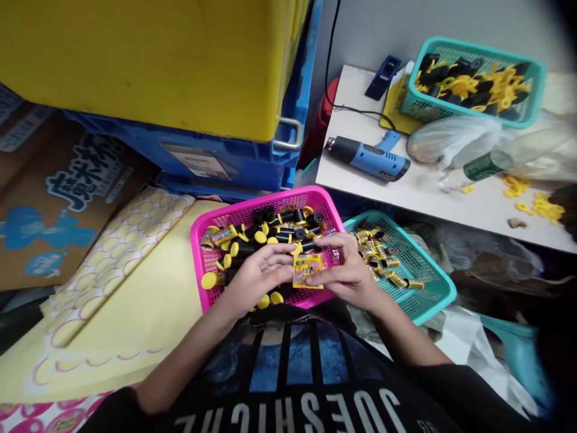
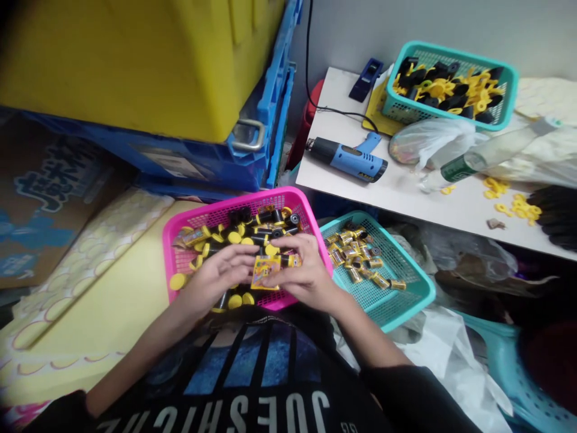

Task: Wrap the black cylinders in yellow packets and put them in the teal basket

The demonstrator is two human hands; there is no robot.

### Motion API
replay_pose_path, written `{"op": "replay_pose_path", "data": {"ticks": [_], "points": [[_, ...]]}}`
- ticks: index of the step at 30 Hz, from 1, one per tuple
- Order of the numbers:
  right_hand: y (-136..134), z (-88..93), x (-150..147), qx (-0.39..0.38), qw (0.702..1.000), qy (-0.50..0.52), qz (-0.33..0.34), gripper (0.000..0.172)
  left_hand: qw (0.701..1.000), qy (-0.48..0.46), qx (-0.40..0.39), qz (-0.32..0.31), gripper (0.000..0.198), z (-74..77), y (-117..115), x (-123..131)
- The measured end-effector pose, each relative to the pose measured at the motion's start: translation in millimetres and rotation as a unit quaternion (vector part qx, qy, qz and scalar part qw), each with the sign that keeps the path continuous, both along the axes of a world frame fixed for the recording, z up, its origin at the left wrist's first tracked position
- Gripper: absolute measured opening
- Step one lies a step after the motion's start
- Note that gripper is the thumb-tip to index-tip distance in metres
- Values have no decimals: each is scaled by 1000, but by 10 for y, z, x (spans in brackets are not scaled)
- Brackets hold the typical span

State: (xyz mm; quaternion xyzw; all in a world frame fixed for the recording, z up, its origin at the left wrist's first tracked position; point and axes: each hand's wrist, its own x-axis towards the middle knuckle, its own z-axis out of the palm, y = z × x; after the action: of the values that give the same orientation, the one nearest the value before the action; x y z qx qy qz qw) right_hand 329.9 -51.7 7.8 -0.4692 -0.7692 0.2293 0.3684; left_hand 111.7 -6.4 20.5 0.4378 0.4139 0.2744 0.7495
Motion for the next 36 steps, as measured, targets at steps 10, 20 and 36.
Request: {"op": "replay_pose_path", "data": {"ticks": [10, 20, 36], "points": [[202, -152, -411, -308, 903, 283, -100, 31, 979, 63, 87, 172, 34, -63, 60, 95], [596, -133, -567, -213, 958, 161, -104, 36, 943, 154, 151, 255, 27, 83, 307, -96], [693, -99, -305, -279, 897, 342, -38, 37, 948, 165, 155, 225, 24, -110, 326, -404]]}}
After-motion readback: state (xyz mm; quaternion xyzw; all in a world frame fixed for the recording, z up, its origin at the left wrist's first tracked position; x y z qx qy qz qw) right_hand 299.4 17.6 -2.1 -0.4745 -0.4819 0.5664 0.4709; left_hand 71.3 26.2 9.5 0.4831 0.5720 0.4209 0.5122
